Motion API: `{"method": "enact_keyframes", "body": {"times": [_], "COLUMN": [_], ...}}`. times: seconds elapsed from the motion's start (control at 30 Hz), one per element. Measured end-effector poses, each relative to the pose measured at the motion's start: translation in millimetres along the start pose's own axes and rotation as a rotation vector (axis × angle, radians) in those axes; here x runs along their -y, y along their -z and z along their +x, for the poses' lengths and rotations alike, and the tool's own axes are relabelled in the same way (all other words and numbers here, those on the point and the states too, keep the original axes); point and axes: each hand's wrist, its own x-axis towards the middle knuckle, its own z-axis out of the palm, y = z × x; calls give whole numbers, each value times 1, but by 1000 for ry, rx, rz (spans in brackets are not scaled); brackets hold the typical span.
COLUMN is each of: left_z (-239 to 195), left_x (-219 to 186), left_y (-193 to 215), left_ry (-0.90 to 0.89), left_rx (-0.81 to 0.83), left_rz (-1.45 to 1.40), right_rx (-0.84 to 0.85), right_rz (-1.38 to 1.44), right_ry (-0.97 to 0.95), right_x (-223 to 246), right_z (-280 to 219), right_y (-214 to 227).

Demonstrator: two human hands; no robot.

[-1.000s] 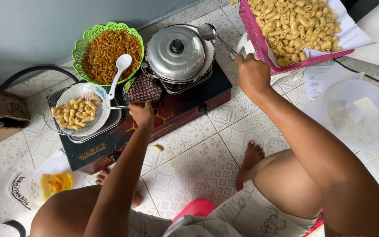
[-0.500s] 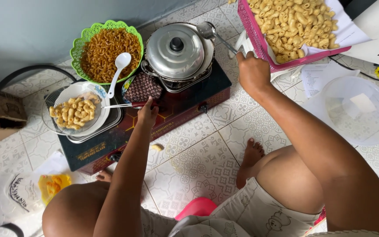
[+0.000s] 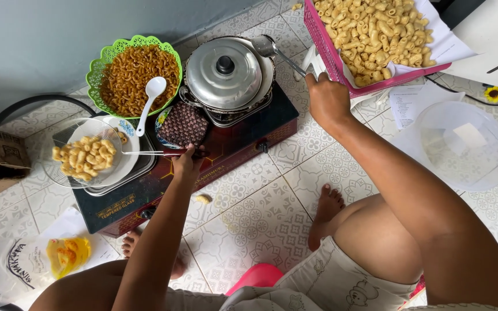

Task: The person fries dough snacks in a pot of hot oil on a portable stove. They use a slotted spoon to stir the snacks and a wire strainer to remove them from the oil, placing the cooked snacks into a green basket. The person also covers the pot with a lid between batches.

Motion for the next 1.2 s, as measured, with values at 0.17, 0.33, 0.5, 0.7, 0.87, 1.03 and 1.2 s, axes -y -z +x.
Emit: {"method": "enact_keyframes", "body": {"times": [0.17,0.33,0.5,0.7,0.87,1.03,1.2], "left_z": [-95,-170,-202,-220,-210,-214,-203], "left_x": [-56,-110,-144,-175,-182,-181,-178], "left_y": [-38,-79,-96,-89,-86,-100,-97], "left_ry": [-67,-49,90,105,30,32,-12], "left_rx": [42,172,341,470,469,443,415], "left_rz": [290,465,563,781,904,951,1061], "right_rx": [5,24,43,68,73,73,59], "right_rz": [4,22,35,55,62,67,58], "right_ry": [6,8,2,-6,-26,-31,-50], "right_x": [0,2,2,3,9,6,6], "right_z": [2,4,3,2,4,1,0], "right_y": [-2,-5,-10,-12,3,2,9]}}
